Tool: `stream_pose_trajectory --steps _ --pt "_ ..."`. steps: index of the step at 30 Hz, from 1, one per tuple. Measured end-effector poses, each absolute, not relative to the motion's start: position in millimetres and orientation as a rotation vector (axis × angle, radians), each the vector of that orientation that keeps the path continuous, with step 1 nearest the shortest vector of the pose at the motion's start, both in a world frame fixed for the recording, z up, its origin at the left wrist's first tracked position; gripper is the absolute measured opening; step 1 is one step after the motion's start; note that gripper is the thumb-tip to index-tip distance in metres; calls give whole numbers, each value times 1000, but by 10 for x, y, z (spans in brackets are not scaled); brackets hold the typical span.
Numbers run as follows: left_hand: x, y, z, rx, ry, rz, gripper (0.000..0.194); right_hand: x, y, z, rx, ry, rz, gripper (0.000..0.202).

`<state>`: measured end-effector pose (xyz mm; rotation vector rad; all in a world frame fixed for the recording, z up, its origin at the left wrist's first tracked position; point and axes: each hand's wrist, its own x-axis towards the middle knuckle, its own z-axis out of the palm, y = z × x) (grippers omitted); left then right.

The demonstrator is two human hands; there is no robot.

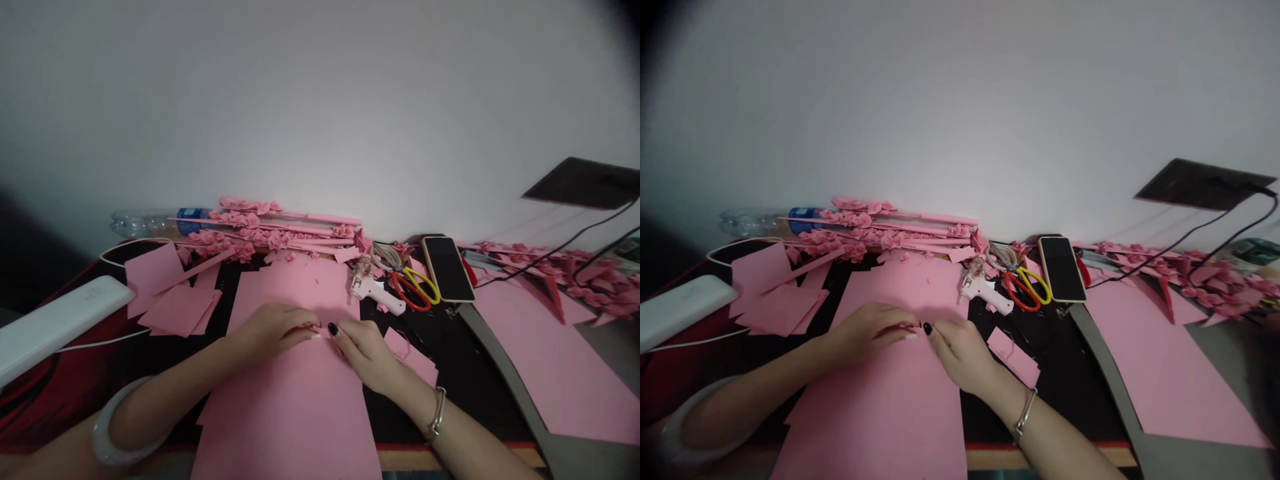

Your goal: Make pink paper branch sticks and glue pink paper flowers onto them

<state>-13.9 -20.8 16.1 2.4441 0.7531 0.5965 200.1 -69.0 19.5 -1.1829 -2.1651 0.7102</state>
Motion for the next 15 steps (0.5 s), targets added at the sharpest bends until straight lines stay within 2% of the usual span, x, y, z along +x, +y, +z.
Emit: stream_pose_trajectory --steps 7,15 --pt "-66 -290 136 2509 693 753 32 1952 -711 216 -1161 -2235 757 32" --pt "-75 -293 161 2660 643 736 39 1950 -713 211 -1116 -2233 764 33"
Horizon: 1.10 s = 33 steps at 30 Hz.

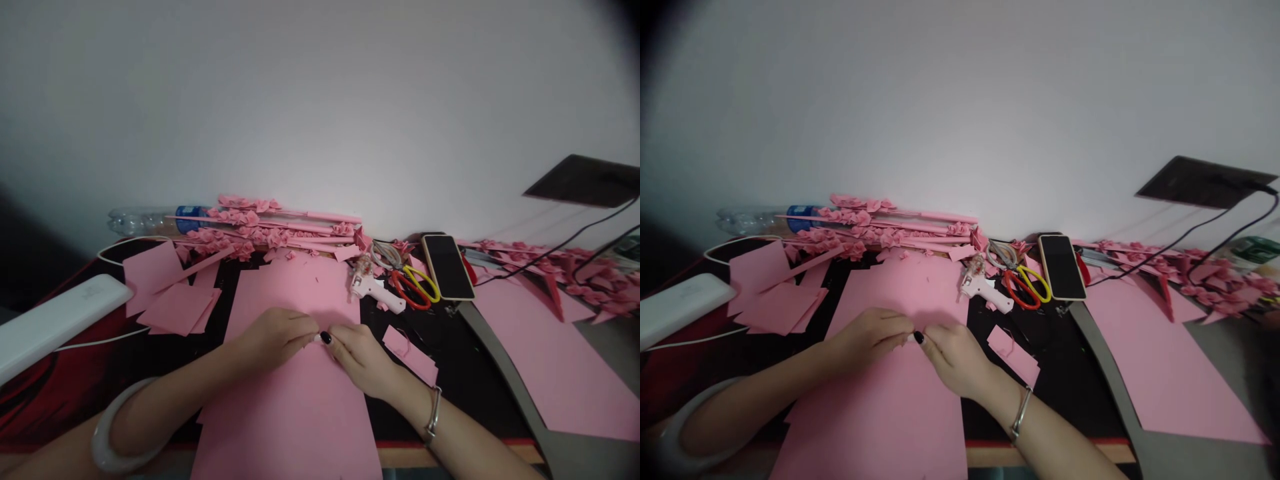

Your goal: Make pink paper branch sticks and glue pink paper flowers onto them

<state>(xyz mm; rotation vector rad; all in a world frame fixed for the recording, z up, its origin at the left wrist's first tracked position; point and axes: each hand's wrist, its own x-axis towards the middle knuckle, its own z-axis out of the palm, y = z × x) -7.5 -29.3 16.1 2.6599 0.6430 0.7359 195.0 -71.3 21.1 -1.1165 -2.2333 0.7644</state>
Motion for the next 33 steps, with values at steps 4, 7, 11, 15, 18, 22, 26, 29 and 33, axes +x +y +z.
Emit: stream_pose_trajectory --steps 4,7,11,15,18,22,26,29,33 --pt "-80 -300 111 2786 686 714 38 1939 -726 207 -1125 -2232 726 32" --pt "-79 -295 64 2841 712 727 39 1927 -733 206 -1118 -2209 742 33" --pt "-82 -274 52 2779 762 707 37 1929 -731 207 -1137 -2137 773 37" --pt "-90 -265 97 2704 822 630 35 1942 -726 216 -1189 -2029 810 42" --pt "-91 -284 126 2600 790 630 27 1939 -725 217 -1180 -2001 842 44" --pt "-91 -308 117 2542 735 683 19 1931 -723 201 -1165 -1996 873 44" --pt "-83 -306 108 2563 690 799 16 1926 -722 192 -1163 -1973 907 44" --pt "-75 -303 137 2616 603 940 15 1922 -724 191 -1157 -1957 943 45" --pt "-71 -298 180 2738 563 1128 20 1925 -725 176 -1199 -1894 963 47"
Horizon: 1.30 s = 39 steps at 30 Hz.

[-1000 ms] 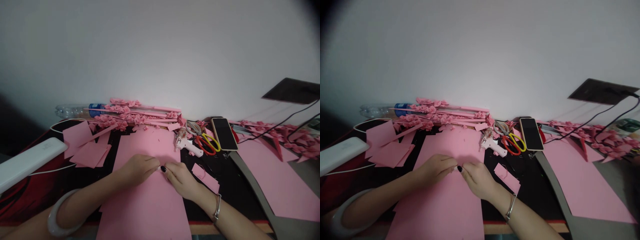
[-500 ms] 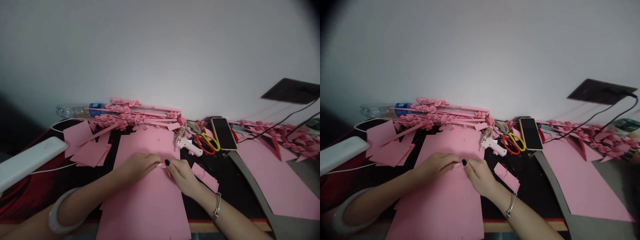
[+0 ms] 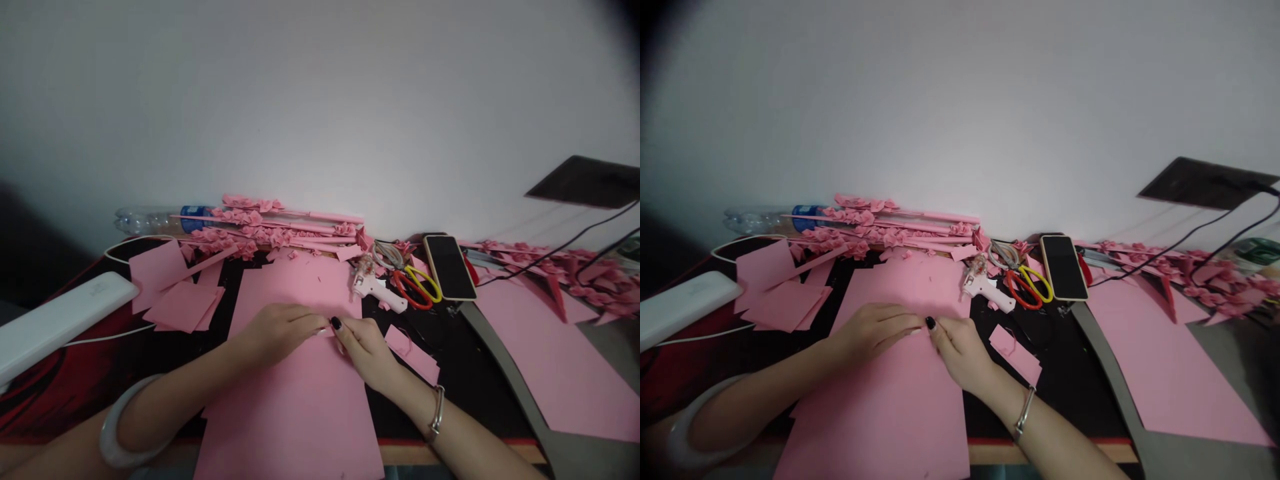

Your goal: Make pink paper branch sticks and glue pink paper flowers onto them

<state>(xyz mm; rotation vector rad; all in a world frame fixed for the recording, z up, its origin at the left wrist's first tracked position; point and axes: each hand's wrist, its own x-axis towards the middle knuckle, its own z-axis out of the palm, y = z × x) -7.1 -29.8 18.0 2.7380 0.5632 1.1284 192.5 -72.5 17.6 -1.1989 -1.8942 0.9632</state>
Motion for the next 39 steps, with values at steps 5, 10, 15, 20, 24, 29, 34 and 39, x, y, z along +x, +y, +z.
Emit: stream_pose_trajectory --steps 5,10,15,20,24,29,34,39 --pt "-80 -278 170 2796 526 1206 17 1917 -715 153 -1280 -1727 1068 52" --pt "-89 -276 140 2888 476 1159 18 1900 -712 130 -1276 -1596 1213 53" --pt "-70 -290 156 2932 491 1162 16 1895 -707 112 -1258 -1556 1276 52" --pt "-60 -295 223 3002 476 1146 21 1882 -704 106 -1263 -1553 1275 53" --pt "-48 -292 295 3110 453 1001 22 1876 -712 97 -1253 -1528 1296 52" --pt "-11 -299 345 3195 449 901 24 1877 -709 90 -1264 -1535 1279 52" --pt "0 -327 348 3220 431 917 23 1878 -696 76 -1283 -1555 1261 51" --pt "-10 -335 278 3187 481 931 21 1884 -696 79 -1306 -1582 1243 51"
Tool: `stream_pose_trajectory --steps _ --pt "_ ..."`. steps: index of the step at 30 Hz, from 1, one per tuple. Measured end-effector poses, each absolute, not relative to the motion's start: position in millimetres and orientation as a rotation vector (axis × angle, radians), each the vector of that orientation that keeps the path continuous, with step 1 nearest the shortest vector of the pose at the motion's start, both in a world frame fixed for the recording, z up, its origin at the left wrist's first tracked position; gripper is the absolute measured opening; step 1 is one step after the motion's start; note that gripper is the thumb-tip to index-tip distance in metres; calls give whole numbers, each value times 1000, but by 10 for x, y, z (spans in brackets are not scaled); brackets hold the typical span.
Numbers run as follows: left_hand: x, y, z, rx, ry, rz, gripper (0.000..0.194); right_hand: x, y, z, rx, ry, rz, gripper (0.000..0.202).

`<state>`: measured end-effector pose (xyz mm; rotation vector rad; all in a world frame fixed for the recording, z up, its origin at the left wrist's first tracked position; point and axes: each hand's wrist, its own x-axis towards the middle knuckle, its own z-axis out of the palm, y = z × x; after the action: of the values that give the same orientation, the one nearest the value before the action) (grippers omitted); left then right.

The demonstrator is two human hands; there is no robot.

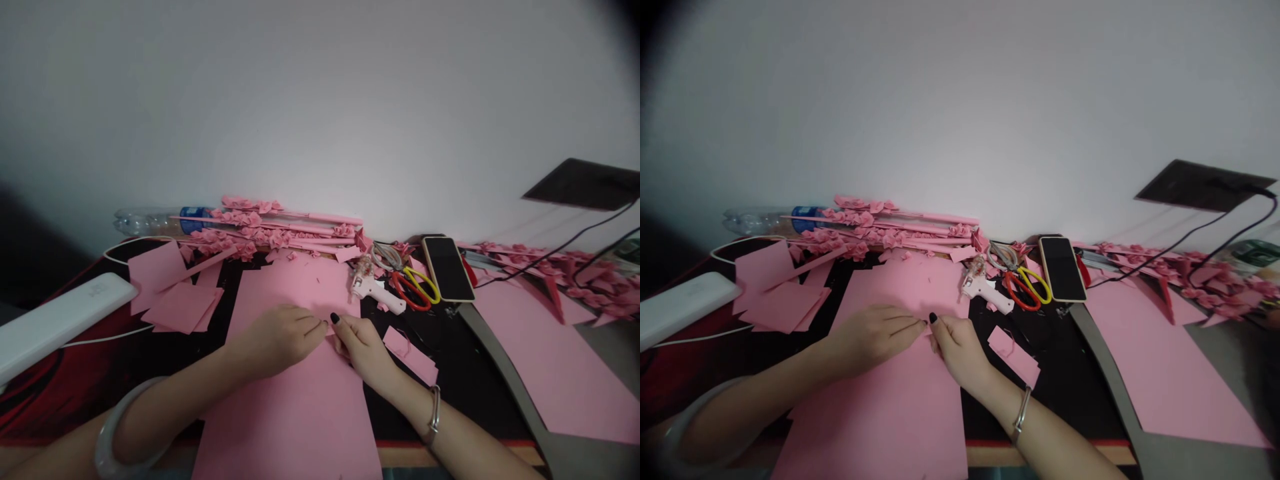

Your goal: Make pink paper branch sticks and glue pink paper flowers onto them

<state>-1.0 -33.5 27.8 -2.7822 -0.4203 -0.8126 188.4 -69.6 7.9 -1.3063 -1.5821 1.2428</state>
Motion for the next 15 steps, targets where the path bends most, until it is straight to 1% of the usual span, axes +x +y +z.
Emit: stream_pose_trajectory --steps 3,6,10,13,15 --pt "-30 -297 223 -2766 -494 -878 21 1899 -699 77 -1308 -1579 1215 51" --pt "-76 -232 218 -2736 -663 -977 19 1924 -700 66 -1290 -1527 1208 51" --pt "-176 -142 288 -2743 -1091 -976 15 1953 -694 69 -1273 -1466 1171 50" --pt "-248 -82 329 -2764 -1438 -922 19 1965 -684 86 -1266 -1436 1137 48" --pt "-287 -47 338 -2766 -1585 -924 24 1971 -675 97 -1270 -1430 1114 47"
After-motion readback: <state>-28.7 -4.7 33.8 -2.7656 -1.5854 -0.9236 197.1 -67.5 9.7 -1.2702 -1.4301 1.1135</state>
